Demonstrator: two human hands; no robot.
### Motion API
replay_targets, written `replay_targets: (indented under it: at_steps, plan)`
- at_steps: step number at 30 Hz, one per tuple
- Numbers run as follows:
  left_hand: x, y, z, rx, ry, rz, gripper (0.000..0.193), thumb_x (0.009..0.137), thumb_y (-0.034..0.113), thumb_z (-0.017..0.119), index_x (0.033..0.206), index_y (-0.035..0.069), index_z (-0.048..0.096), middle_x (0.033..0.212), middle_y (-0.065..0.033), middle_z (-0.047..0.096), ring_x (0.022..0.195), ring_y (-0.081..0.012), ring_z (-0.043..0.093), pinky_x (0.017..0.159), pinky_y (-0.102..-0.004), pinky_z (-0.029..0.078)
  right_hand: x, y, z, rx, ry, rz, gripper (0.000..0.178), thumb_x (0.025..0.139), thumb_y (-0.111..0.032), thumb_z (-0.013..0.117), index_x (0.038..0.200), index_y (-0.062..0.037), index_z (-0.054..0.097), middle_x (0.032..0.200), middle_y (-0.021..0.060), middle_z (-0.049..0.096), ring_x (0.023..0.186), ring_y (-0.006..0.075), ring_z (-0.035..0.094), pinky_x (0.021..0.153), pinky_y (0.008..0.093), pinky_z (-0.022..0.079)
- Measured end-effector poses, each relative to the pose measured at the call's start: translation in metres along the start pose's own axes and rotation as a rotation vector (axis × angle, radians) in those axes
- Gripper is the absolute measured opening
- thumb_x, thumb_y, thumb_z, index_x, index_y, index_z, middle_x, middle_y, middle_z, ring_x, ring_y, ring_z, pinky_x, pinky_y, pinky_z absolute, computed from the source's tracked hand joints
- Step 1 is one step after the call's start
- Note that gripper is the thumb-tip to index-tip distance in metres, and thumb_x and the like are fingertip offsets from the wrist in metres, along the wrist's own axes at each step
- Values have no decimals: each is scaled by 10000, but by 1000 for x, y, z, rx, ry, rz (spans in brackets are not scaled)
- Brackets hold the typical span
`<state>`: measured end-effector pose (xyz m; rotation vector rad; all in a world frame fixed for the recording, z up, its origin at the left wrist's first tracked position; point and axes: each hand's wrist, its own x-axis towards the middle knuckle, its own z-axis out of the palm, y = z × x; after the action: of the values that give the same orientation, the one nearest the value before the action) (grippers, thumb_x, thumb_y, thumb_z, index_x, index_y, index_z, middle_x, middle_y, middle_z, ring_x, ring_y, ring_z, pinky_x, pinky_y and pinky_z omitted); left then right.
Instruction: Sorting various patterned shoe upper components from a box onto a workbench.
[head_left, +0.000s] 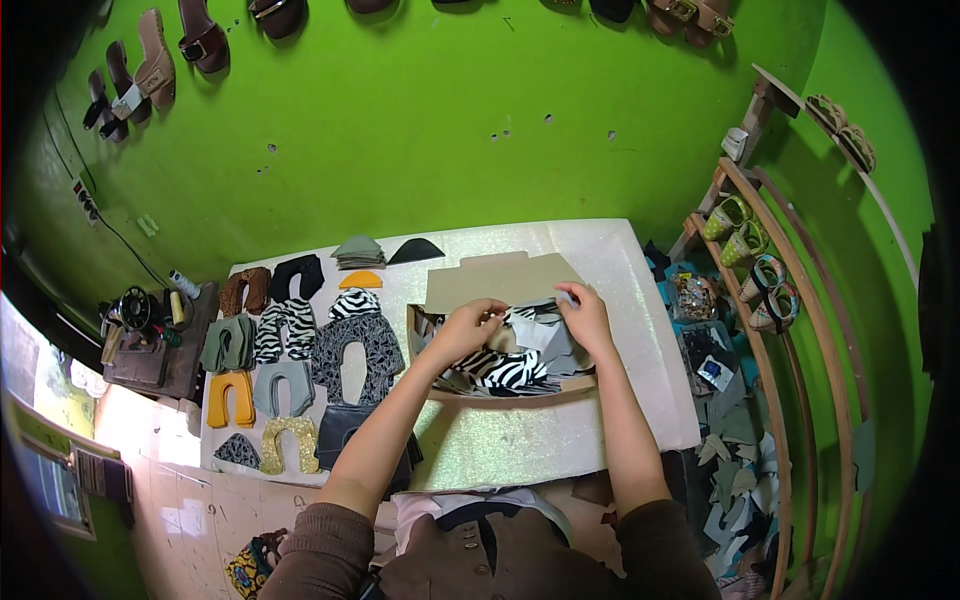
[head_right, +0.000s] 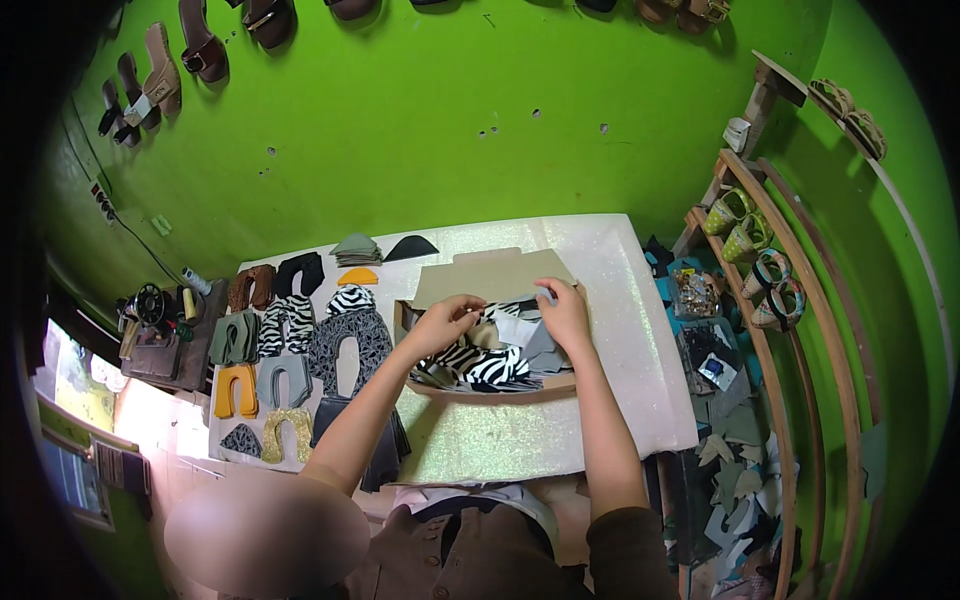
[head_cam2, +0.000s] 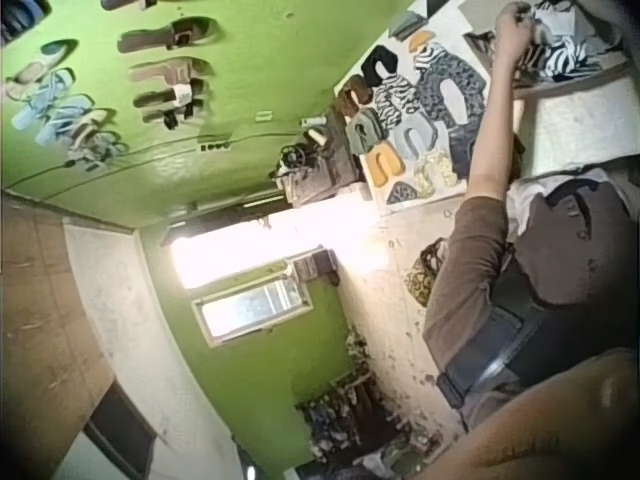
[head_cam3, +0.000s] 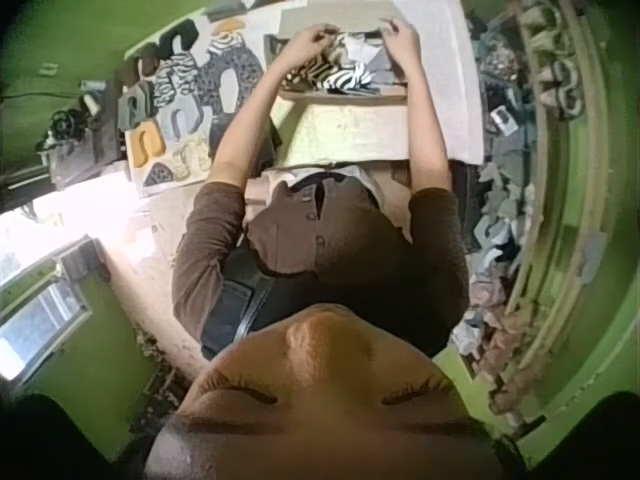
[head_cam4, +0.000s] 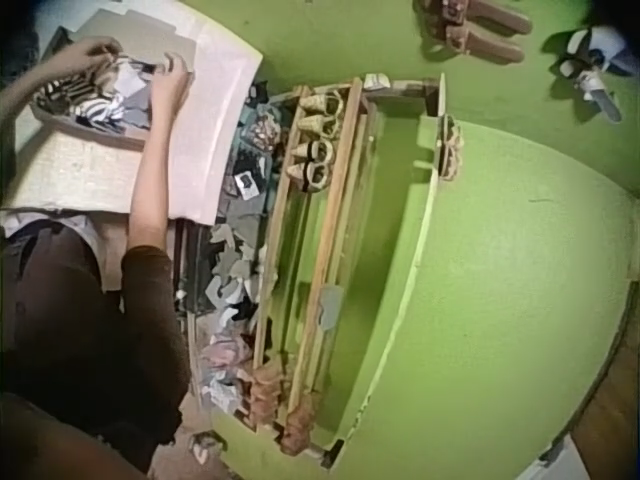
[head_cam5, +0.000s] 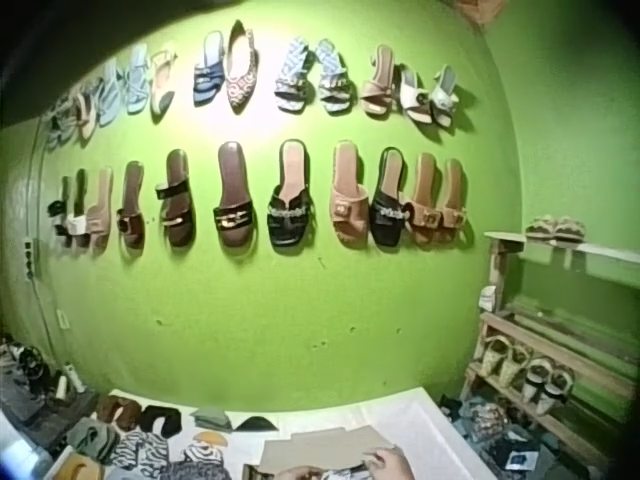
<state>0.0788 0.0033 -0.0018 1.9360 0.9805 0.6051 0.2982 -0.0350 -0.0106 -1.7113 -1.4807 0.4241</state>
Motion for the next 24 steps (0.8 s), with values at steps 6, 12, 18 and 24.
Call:
replay_targets:
  at_steps: [6, 12, 18, 24]
  plan:
    - [1, -1, -20, -247, 137, 10, 460, 801, 230, 622, 1181, 12, 479, 1138, -134, 535, 988, -231, 542, 837, -310, 446, 9, -65, -12, 185, -258, -156, 258, 776, -21, 541, 1017, -68, 621, 975, 102, 628, 872, 225, 595, 766, 288, 450]
    - [-9, -7, -37, -434, 102, -56, 407, 811, 257, 632, 1126, 21, 526, 1044, -77, 574, 911, -143, 554, 801, -266, 440, 5, -95, -8, 268, -533, -215, 260, 800, -35, 543, 1044, -84, 618, 970, 78, 640, 873, 169, 587, 778, 278, 447]
    - [-27, -2, -47, -583, 68, -219, 231, 883, 255, 529, 920, 51, 630, 812, 14, 630, 713, -45, 546, 671, -202, 431, 9, -91, 2, 336, -581, -68, 260, 776, -95, 629, 1032, -52, 621, 864, 42, 614, 772, 99, 524, 715, 243, 432]
    - [-35, -6, -55, -688, 166, -240, 262, 897, 253, 500, 990, 26, 593, 886, -39, 647, 781, -91, 598, 721, -232, 467, 20, -55, 11, 319, -539, -15, 237, 761, -127, 653, 955, 4, 618, 823, 69, 639, 782, 124, 586, 700, 243, 456]
